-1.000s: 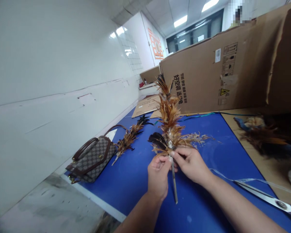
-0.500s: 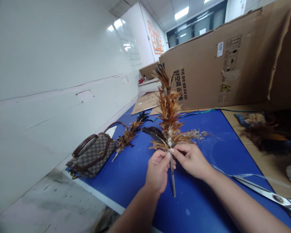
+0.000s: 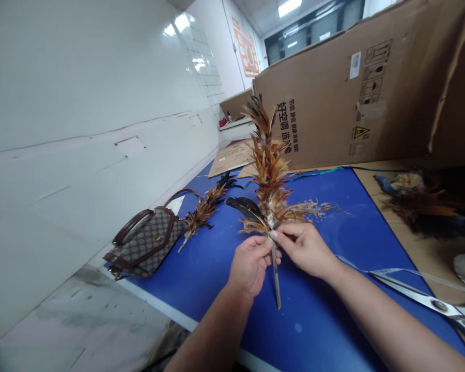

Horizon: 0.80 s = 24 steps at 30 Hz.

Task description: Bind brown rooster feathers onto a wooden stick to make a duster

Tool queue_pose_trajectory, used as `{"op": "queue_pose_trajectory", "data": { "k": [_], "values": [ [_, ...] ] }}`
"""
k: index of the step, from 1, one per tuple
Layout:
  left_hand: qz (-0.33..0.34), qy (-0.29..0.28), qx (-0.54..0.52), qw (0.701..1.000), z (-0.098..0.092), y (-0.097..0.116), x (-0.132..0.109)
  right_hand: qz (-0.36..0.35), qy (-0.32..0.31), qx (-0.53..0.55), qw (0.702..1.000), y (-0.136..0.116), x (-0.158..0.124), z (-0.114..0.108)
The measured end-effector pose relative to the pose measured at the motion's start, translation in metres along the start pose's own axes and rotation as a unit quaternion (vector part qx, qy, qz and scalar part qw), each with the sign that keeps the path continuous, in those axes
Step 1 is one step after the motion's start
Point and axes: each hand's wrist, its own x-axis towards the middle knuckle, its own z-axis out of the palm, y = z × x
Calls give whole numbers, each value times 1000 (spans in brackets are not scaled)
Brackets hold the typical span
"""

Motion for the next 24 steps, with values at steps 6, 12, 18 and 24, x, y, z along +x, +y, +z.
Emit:
{"op": "queue_pose_trajectory", "data": {
  "k": [6, 12, 18, 24],
  "values": [
    [-55, -109, -5, 993, -7, 6, 4, 29, -25, 20, 999, 2, -1, -3],
    [-40, -105, 9, 994, -7, 7, 4, 5, -66, 23, 998, -4, 1, -10],
    [-20, -90, 17, 996, -4, 9, -1, 8, -94, -2, 996, -11, 2, -14],
    [45, -64, -11, 997, 10, 7, -7, -22, -20, -35, 999, -19, 2, -6]
  ]
}}
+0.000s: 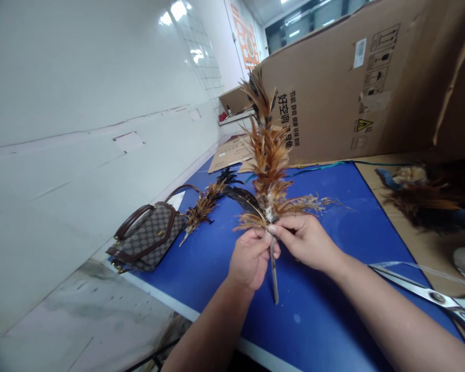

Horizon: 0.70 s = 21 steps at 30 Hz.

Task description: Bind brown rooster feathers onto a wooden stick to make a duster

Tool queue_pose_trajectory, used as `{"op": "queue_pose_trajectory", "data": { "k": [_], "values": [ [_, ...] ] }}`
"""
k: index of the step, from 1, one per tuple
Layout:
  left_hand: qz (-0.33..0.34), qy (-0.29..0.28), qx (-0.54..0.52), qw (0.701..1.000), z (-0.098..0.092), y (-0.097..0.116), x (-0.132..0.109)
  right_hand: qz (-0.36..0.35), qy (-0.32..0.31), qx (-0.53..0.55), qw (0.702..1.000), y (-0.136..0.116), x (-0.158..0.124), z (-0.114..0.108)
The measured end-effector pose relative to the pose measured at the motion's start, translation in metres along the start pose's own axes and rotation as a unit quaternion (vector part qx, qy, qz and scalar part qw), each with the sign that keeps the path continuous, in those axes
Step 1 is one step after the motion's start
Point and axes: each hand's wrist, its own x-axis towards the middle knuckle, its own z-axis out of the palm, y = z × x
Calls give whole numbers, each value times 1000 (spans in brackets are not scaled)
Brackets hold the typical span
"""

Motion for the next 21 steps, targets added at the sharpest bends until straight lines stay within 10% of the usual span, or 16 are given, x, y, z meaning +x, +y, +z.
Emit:
{"op": "queue_pose_trajectory", "data": {
  "k": [12, 21],
  "values": [
    [140, 53, 175, 973, 5, -11, -3, 15, 145, -84, 986, -2, -1, 11],
    [301, 110, 369, 872, -2, -26, 5, 24, 194, -150, 969, 13, -2, 24]
  ]
}}
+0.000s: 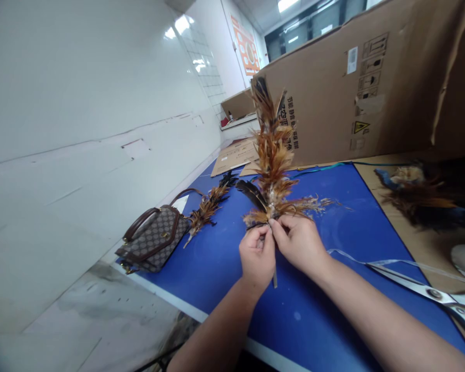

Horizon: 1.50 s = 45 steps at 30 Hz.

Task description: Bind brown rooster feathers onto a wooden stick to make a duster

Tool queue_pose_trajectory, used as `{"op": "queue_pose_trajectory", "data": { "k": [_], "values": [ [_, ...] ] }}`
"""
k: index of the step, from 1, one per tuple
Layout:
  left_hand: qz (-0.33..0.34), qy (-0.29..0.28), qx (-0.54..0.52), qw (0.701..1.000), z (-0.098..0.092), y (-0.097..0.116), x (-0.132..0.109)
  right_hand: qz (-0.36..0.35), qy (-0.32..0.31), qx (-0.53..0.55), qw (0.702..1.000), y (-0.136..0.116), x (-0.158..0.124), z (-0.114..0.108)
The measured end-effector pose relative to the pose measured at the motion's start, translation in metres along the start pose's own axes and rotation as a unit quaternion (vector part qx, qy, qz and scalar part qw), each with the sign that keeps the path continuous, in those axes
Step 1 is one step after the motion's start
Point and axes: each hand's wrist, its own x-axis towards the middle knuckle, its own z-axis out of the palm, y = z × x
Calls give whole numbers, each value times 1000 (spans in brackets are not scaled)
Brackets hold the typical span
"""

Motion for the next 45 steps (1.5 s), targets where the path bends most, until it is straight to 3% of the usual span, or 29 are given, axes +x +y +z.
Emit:
{"op": "queue_pose_trajectory", "data": {
  "k": [9, 16, 25, 35, 45],
  "values": [
    [109, 23, 108, 988, -2, 1, 2, -40, -57, 36, 997, -7, 2, -6],
    [148, 21, 147, 978, -1, 5, 1, -25, -33, 14, 999, 2, 3, 1],
    [145, 43, 118, 981, 2, 5, -3, -71, -21, -34, 997, 2, 1, 4],
    [133, 44, 114, 984, 1, 6, -8, -10, -22, -3, 1000, -2, -2, 5],
    [90, 49, 33, 994, 2, 3, -15, -29, -23, -2, 999, -2, -3, 2]
  ]
}}
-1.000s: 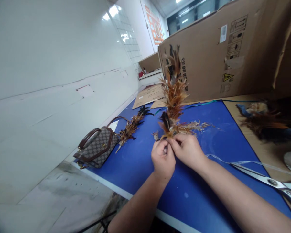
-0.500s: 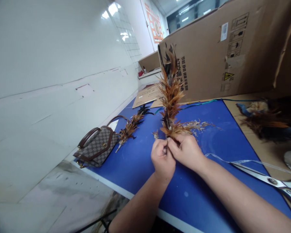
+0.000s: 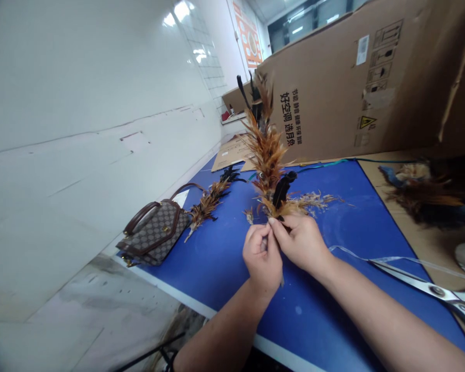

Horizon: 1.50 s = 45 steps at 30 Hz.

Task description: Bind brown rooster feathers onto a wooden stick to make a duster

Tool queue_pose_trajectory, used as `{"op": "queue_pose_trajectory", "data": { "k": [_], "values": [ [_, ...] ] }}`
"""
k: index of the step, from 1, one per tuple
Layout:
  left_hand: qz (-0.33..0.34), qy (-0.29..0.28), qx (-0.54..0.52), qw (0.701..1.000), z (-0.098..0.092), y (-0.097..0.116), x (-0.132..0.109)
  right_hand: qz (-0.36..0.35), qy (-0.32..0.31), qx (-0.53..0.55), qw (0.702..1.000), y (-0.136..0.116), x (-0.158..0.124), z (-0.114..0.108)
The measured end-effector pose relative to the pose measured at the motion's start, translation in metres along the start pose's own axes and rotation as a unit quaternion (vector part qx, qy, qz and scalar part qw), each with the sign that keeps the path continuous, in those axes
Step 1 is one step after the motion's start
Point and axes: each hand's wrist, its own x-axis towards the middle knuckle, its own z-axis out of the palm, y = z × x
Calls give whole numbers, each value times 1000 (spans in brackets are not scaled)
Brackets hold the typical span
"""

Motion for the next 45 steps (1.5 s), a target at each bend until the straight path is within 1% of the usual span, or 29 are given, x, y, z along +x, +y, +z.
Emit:
{"op": "queue_pose_trajectory", "data": {
  "k": [2, 3, 5, 6, 9, 12, 15, 17, 19, 21, 22, 23, 24, 27, 31, 33, 35, 38, 40, 42, 45],
  "values": [
    [-29, -19, -37, 999, -3, 1, -1, 2, -4, 9, 1000, -1, 0, -2],
    [-53, -32, -61, 996, -5, 2, -1, 5, -10, 20, 1000, -2, 0, -3],
    [-126, -59, -118, 983, -9, 2, -2, 21, -28, 55, 998, -4, 1, -6],
    [-169, -69, -152, 971, -11, 3, -2, 30, -41, 76, 996, -6, 1, -7],
    [-279, -84, -270, 918, -13, 2, 1, 52, -86, 149, 984, -9, 2, -12],
    [-350, -126, -365, 854, -14, 2, 9, 67, -128, 214, 966, -8, 4, -15],
    [-398, -182, -399, 805, -18, 1, 21, 69, -117, 200, 970, -1, 6, -19],
    [-424, -232, -410, 774, -21, -1, 29, 57, -111, 181, 976, 3, 8, -22],
    [-452, -286, -420, 733, -22, -4, 35, 47, -124, 185, 974, 7, 9, -24],
    [-474, -314, -430, 701, -23, -6, 37, 40, -137, 195, 970, 8, 11, -25],
    [-480, -314, -434, 695, -23, -6, 37, 39, -140, 199, 969, 8, 12, -25],
    [-482, -307, -435, 696, -22, -5, 37, 40, -145, 201, 968, 8, 12, -25],
    [-479, -297, -434, 703, -22, -4, 37, 39, -152, 204, 966, 8, 12, -25],
    [-458, -265, -420, 737, -22, 2, 34, 36, -170, 209, 962, 8, 12, -25],
    [-428, -242, -397, 775, -22, 6, 29, 34, -184, 203, 961, 9, 12, -24],
    [-418, -238, -386, 787, -22, 6, 28, 31, -183, 200, 962, 9, 12, -25],
    [-414, -241, -381, 791, -23, 6, 27, 25, -181, 194, 964, 9, 12, -26],
    [-413, -258, -394, 780, -26, 5, 27, 11, -186, 185, 965, 11, 12, -28],
    [-422, -275, -408, 761, -28, 4, 28, 4, -191, 183, 964, 12, 12, -30],
    [-443, -302, -425, 730, -31, 3, 31, 0, -202, 181, 962, 11, 12, -31],
    [-469, -345, -456, 673, -35, 1, 34, -3, -206, 171, 963, 7, 12, -32]
  ]
}}
